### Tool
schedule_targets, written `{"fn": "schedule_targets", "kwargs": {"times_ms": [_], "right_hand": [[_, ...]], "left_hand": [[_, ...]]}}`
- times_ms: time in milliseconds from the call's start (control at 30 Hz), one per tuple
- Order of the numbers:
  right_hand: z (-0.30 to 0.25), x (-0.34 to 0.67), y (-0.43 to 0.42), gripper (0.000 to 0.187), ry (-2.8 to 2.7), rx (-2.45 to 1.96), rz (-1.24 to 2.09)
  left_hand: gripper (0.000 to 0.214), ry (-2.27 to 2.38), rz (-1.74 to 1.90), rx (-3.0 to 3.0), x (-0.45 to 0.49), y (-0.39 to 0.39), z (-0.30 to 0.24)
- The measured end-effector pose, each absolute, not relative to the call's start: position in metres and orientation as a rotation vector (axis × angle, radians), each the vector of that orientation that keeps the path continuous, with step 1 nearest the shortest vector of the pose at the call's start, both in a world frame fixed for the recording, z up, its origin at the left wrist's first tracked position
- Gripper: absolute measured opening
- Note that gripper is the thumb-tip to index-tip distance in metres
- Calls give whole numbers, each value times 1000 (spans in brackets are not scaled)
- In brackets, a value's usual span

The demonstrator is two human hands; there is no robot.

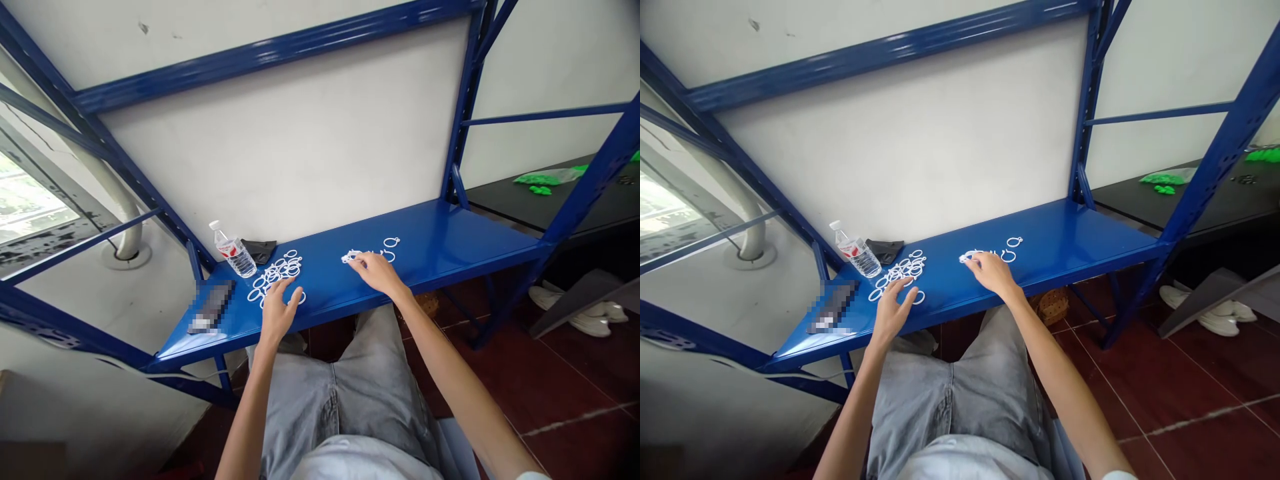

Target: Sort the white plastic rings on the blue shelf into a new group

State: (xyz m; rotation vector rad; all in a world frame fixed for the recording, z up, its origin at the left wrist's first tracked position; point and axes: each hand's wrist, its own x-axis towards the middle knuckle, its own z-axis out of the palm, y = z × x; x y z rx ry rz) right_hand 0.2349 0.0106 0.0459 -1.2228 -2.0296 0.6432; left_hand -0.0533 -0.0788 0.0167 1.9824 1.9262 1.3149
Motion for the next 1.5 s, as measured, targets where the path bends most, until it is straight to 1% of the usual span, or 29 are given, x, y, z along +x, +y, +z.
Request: {"fn": "schedule_targets", "kwargs": {"times_ms": [33, 67, 133, 200, 267, 367, 467, 567, 667, 767, 833, 900, 967, 1067, 1133, 1167, 1233, 1367, 1500], "right_hand": [[43, 242, 15, 31, -2010, -1347, 460], [40, 247, 18, 32, -1985, -1452, 329], [35, 257, 22, 42, -1947, -1600, 189], [33, 263, 25, 45, -1929, -1672, 150], [34, 267, 26, 43, -1910, -1689, 152], [37, 268, 26, 40, -1882, -1670, 187], [42, 259, 21, 35, -1911, -1511, 252], [44, 236, 8, 33, -2134, -1117, 424], [42, 205, -11, 33, -2370, -780, 594], [36, 179, -27, 25, -2481, -690, 605], [33, 171, -31, 27, -2490, -681, 575], [30, 170, -31, 26, -2459, -715, 543], [29, 173, -27, 24, -2401, -789, 517], [28, 176, -22, 25, -2327, -893, 514], [27, 175, -21, 30, -2284, -948, 529], [26, 174, -22, 34, -2259, -968, 550], [24, 169, -23, 41, -2195, -971, 648], [17, 156, -24, 51, -1981, -847, 1068], [11, 149, -23, 52, -1767, -822, 1420]], "left_hand": [[51, 1982, 1206, 2058, -60, -79, 12], [55, 2019, 1103, 2120, -65, -80, 7], [58, 2053, 954, 2209, -69, -80, 0], [51, 2057, 912, 2260, -69, -78, -6], [42, 2040, 942, 2275, -67, -76, -8], [39, 2003, 1031, 2230, -63, -73, -8], [45, 1954, 1133, 2133, -58, -74, -4], [51, 1889, 1205, 2024, -49, -78, 2], [56, 1702, 1231, 1960, -38, -85, 8], [58, 1511, 1262, 1916, -34, -92, 12], [57, 1491, 1281, 1915, -41, -95, 12], [51, 1634, 1327, 1927, -58, -96, 11], [44, 1935, 1362, 1929, -81, -96, 8], [33, 2328, 1179, 1959, -113, -98, 1], [27, 2355, 1083, 1997, -122, -101, -3], [27, 2306, 1110, 2002, -121, -102, -4], [28, 2128, 1279, 1950, -109, -103, -5], [30, 1745, 1602, 1730, -63, -101, 2], [20, 1624, 1647, 1999, -23, -96, 12]]}}
